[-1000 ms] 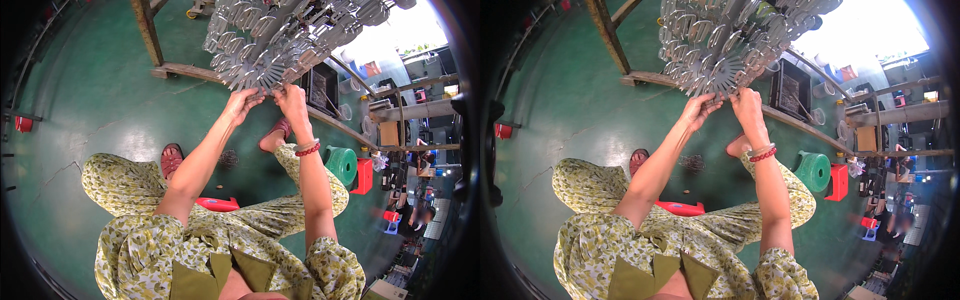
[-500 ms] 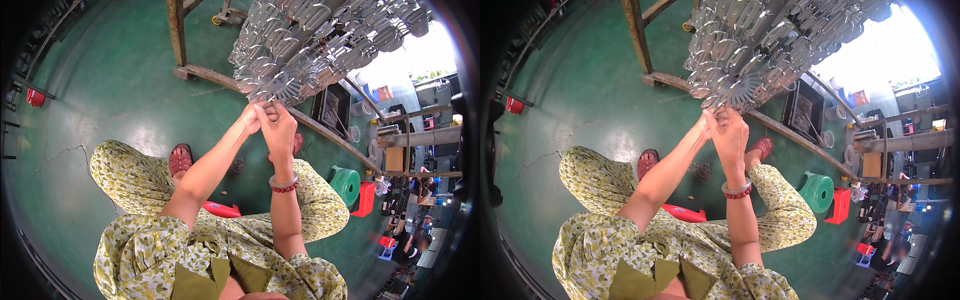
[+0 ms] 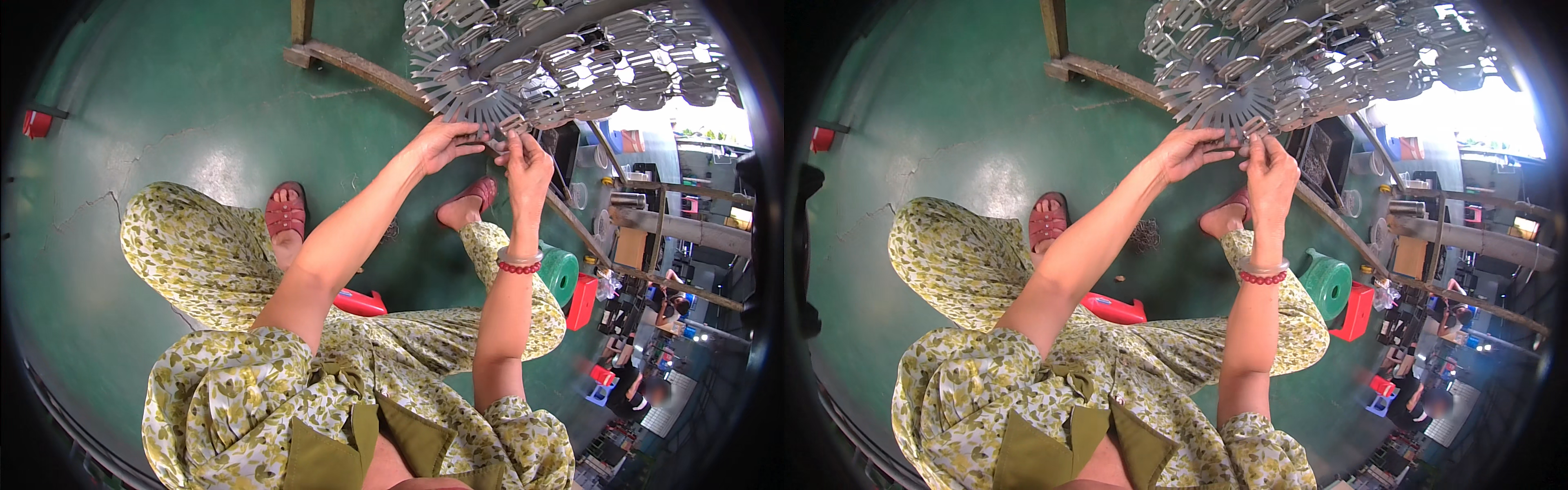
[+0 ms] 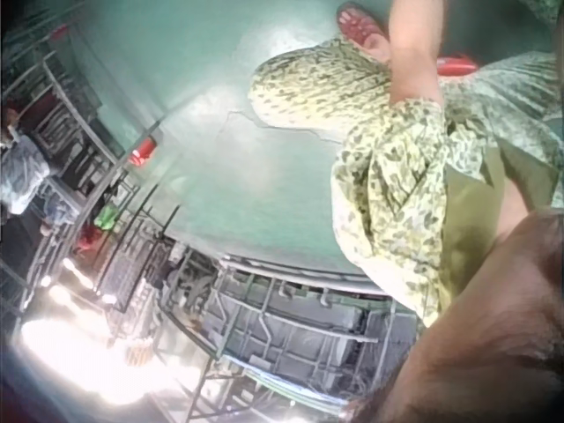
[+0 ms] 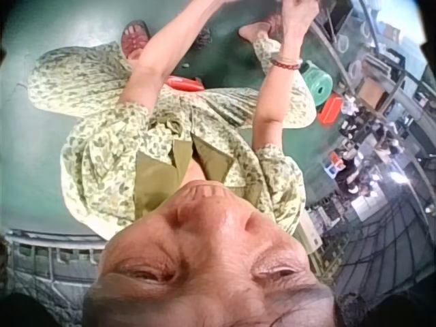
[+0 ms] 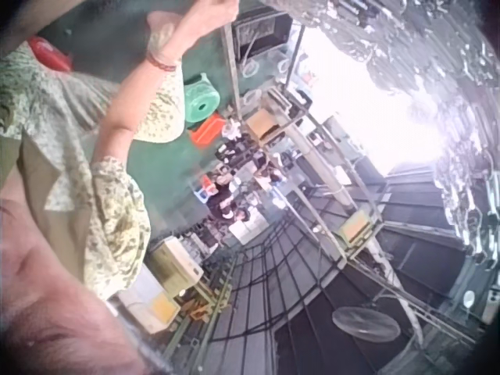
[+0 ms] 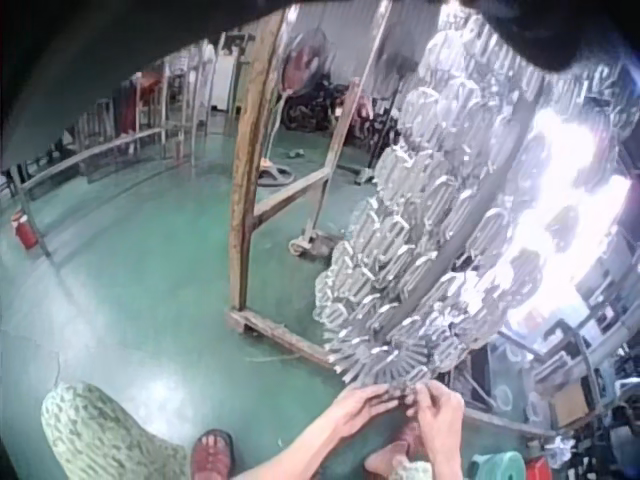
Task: The person sits on a low stool and repeatedly picks up small metal clips from the floor, then attaches them to a hanging rack of metal components. The person continues this repetitive assembly process throughout the clip.
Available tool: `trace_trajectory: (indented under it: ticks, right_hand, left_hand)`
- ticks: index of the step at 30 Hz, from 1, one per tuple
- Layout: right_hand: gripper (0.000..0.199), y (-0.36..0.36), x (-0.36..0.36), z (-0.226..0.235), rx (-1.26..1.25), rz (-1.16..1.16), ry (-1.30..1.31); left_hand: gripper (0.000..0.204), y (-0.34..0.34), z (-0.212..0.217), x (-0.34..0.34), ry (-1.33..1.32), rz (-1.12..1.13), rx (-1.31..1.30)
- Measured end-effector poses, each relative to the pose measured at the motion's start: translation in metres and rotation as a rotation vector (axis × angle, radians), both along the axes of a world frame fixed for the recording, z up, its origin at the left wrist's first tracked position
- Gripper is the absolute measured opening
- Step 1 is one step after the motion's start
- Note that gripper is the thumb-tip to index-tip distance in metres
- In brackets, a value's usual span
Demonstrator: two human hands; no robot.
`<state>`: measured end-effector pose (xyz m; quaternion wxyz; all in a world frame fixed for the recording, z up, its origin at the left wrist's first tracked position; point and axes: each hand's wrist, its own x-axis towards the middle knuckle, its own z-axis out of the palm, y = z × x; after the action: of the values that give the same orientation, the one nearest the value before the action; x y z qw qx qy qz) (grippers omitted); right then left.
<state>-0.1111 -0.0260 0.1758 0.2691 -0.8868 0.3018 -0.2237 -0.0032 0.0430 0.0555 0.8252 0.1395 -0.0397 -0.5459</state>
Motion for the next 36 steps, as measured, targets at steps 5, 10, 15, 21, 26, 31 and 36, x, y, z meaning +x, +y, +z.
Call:
trace_trajectory:
  ticks: [5,10,15,21,26,31,36]
  right_hand:
    - [0.027,-0.006,-0.005,0.007,0.013,-0.010,0.026]
    - [0.030,-0.008,0.008,0.008,-0.186,0.052,0.103]
    - [0.029,-0.011,0.006,-0.009,-0.331,-0.028,0.074]
    - [0.026,-0.006,0.015,-0.029,-0.246,-0.046,-0.074]
    - [0.022,-0.007,0.016,-0.031,-0.158,-0.013,-0.121]
    - [0.019,-0.003,0.020,-0.022,-0.225,-0.036,-0.141]
    - [0.017,0.004,0.021,-0.007,-0.340,0.059,-0.309]
  left_hand:
    - [0.039,0.002,0.000,-0.002,-0.010,-0.017,-0.076]
    - [0.050,0.014,-0.012,0.024,-0.210,-0.044,-0.050]
    - [0.043,0.049,-0.027,0.064,-1.115,-0.361,0.604]
    - [0.018,0.127,-0.166,0.077,-1.795,-0.461,0.877]
    - [0.014,0.171,-0.199,-0.023,-2.076,-0.445,0.859]
    - [0.013,0.171,-0.220,-0.055,-2.202,-0.333,0.989]
    - [0.015,0.164,-0.216,-0.050,-2.085,-0.212,1.151]
